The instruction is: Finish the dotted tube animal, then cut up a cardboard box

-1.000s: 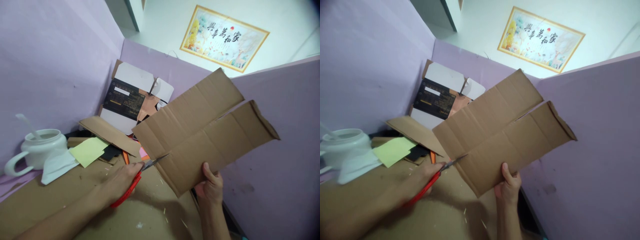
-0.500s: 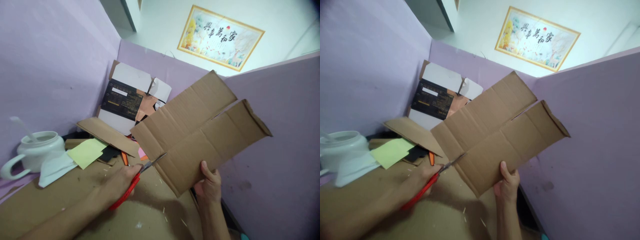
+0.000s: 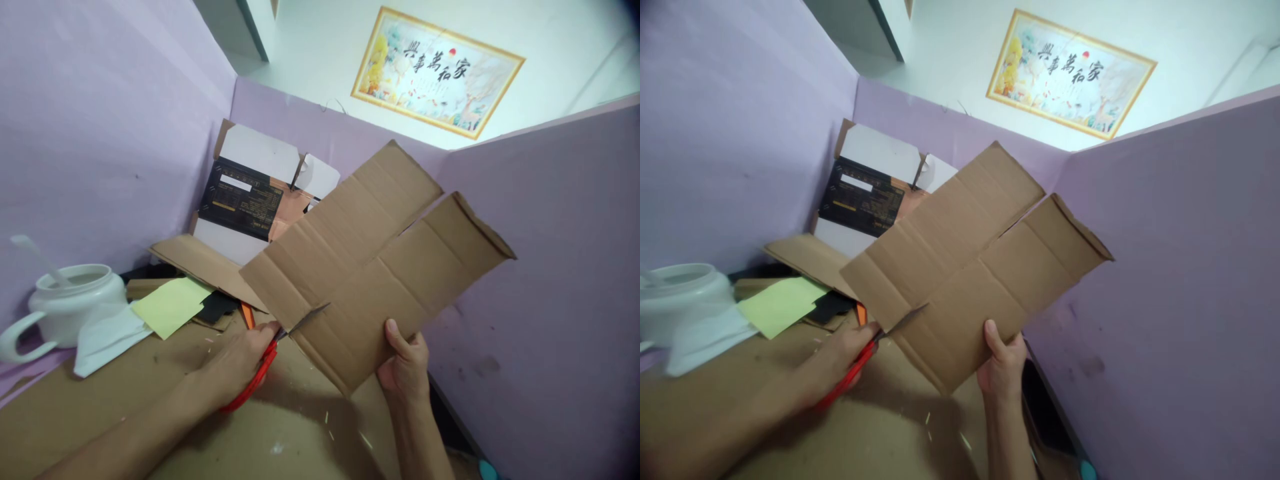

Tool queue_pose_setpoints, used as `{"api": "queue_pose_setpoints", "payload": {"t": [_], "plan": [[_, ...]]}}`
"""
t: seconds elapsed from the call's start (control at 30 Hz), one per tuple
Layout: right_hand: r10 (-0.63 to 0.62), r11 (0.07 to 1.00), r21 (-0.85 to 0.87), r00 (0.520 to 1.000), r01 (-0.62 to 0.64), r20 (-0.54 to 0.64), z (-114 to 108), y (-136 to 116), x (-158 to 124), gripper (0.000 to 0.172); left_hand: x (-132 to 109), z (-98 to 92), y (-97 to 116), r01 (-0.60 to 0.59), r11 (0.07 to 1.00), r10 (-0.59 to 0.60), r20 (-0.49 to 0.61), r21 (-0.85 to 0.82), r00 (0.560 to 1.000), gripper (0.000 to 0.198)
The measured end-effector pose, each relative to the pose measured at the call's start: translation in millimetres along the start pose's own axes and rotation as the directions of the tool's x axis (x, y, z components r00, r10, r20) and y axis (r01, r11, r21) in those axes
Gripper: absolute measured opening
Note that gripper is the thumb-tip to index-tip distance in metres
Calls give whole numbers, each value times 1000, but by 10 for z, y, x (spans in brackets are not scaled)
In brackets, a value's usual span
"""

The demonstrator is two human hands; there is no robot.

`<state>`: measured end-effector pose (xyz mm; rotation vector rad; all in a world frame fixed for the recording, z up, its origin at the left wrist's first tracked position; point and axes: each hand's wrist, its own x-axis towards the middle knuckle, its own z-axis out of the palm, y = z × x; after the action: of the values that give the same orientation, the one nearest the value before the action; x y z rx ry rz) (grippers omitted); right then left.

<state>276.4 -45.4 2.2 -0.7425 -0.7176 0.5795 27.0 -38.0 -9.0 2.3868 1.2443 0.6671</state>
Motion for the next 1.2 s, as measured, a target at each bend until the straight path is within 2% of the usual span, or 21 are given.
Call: {"api": "queue_pose_setpoints", "payload": {"t": [0.17, 0.33, 0.57, 0.77, 0.97, 1.13, 1.2], "plan": [[-6, 1000, -7, 1000, 6, -4, -2, 29, -12, 56, 48, 55, -53, -32, 931, 37, -7, 364, 999, 22], [-11, 1000, -21, 1000, 11, -12, -25, 46, -8, 56, 69, 100, -65, -39, 883, 50, -12, 467, 999, 29], [-24, 1000, 7, 1000, 24, -7, 1, 43, -19, 51, 40, 164, -89, -61, 898, 87, -40, 436, 995, 34], [1, 1000, 17, 1000, -1, -9, -4, 45, -21, 52, 31, 135, -71, -53, 898, 70, -23, 437, 997, 34], [16, 1000, 8, 1000, -16, -7, -5, 38, -20, 53, 33, 168, -140, -62, 909, 103, -79, 411, 991, 34], [3, 1000, -9, 1000, -3, 5, -6, 41, -19, 52, -2, 35, -42, -72, 961, 77, -6, 266, 997, 28], [-2, 1000, -17, 1000, 3, 15, 6, 49, -38, 54, -10, -16, 10, -12, 980, 9, 16, 201, 1000, 17]]}}
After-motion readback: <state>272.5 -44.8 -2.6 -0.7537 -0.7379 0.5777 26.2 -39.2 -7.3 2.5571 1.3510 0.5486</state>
